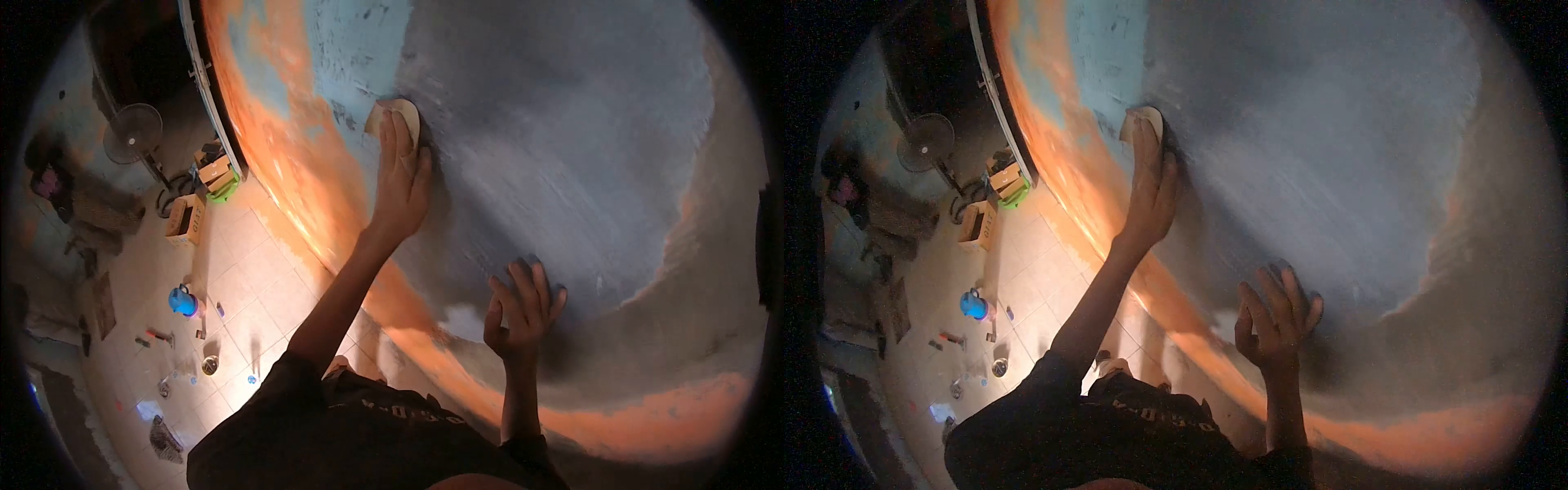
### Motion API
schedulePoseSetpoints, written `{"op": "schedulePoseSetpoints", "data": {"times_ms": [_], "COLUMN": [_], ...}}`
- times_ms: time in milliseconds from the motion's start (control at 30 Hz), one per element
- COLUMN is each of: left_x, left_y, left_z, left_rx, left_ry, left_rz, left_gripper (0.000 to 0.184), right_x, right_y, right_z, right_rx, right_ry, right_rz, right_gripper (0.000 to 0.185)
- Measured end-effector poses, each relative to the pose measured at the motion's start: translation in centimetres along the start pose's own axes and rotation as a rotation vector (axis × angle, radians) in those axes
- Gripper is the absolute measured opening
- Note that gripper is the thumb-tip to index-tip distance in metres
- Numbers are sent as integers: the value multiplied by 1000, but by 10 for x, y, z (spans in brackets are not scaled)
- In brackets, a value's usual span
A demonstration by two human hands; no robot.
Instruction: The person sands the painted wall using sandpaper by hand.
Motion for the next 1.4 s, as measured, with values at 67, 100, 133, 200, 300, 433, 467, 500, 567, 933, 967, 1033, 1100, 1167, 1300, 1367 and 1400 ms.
{"op": "schedulePoseSetpoints", "data": {"times_ms": [67, 100, 133, 200, 300, 433, 467, 500, 567, 933, 967, 1033, 1100, 1167, 1300, 1367, 1400], "left_x": [8, 3, 0, -8, 16, 61, 68, 60, 39, 89, 84, 45, 30, 37, 106, 100, 98], "left_y": [-14, -20, -26, -32, -59, -116, -133, -146, -159, -205, -203, -202, -217, -220, -256, -258, -260], "left_z": [1, -11, -23, -49, -18, 43, 48, 40, 2, 70, 63, 11, -16, -7, 72, 77, 68], "left_rx": [14, 49, 83, 66, 23, -42, 59, 65, 21, 32, 58, 62, 71, 81, 230, 172, 170], "left_ry": [21, -4, -34, -160, -230, -146, -125, -125, -78, 56, 73, -45, -63, -80, 71, 24, 30], "left_rz": [-39, -112, -185, -116, -75, -18, -53, -57, -42, 37, 59, 171, 163, 157, -104, 218, 215], "left_gripper": [65, 65, 65, 64, 63, 63, 64, 64, 64, 51, 51, 52, 54, 56, 59, 65, 65], "right_x": [-18, -28, -37, -63, -101, -155, -170, -188, -219, -241, -242, -251, -256, -258, -265, -271, -272], "right_y": [-7, -13, -20, -30, -50, -78, -86, -84, -81, -116, -120, -122, -121, -124, -132, -138, -141], "right_z": [11, 16, 21, 31, 55, 97, 103, 108, 110, 134, 136, 136, 137, 138, 151, 156, 164], "right_rx": [3, 12, 16, -5, -70, -172, -173, -268, -367, -135, -131, -131, -121, -110, -63, -39, -29], "right_ry": [-3, 16, 34, 53, 20, -34, -40, -80, -138, -99, -99, -160, -158, -156, -176, -166, -141], "right_rz": [-12, -39, -66, -120, -178, -354, -356, -290, -221, -425, -421, -401, -393, -383, -342, -343, -327], "right_gripper": [22, 22, 23, 24, 29, 47, 47, 52, 57, 49, 49, 48, 48, 48, 46, 46, 43]}}
Point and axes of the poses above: each hand's wrist, its own z-axis towards the middle knuckle, its own x-axis out of the back of the hand, y = z × x, the point moved 10 cm from there along z, towards the middle knuckle, and after that the axes turned 3 degrees about x, right-handed, at the moved point
